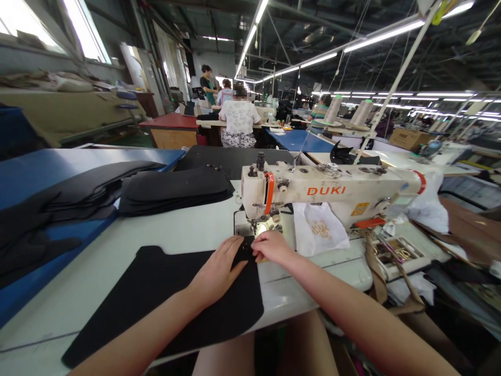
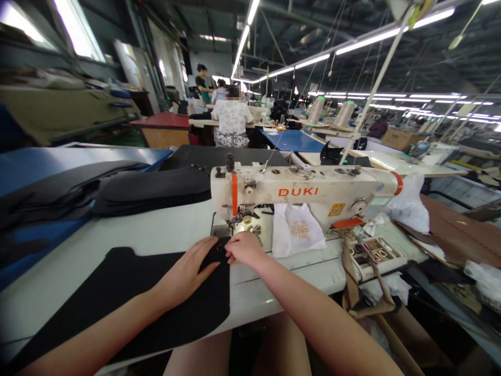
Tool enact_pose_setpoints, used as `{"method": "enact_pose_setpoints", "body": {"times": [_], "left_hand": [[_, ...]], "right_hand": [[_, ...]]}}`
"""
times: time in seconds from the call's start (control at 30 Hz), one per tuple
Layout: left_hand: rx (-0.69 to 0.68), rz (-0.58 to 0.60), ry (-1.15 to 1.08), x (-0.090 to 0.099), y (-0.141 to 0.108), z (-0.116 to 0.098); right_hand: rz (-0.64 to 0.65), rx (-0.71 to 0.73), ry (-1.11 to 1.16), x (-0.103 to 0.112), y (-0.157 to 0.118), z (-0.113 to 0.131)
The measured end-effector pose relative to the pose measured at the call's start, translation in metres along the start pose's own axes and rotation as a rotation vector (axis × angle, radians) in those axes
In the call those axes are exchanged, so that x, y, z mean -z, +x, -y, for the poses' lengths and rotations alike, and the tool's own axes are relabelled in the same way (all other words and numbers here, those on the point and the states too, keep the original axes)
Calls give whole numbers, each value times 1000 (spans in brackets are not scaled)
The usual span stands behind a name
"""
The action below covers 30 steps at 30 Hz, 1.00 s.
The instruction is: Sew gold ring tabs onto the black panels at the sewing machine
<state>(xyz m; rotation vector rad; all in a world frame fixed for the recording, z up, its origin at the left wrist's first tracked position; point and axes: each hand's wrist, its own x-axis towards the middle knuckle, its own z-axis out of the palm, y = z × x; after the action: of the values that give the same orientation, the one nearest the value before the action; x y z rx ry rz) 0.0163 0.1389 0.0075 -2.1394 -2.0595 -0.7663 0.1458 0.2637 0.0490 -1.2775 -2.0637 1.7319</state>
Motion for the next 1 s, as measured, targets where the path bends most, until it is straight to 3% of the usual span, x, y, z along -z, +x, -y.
{"method": "enact_pose_setpoints", "body": {"times": [0.33, 0.67, 1.0], "left_hand": [[-102, -73, -65, 4, 26, -10], [-87, -91, -19, -2, 26, -10], [-88, -40, 48, -2, 32, -14]], "right_hand": [[35, -32, -142, 0, 17, -4], [75, -82, -193, 1, 17, 5], [70, 44, -331, 5, 18, 0]]}}
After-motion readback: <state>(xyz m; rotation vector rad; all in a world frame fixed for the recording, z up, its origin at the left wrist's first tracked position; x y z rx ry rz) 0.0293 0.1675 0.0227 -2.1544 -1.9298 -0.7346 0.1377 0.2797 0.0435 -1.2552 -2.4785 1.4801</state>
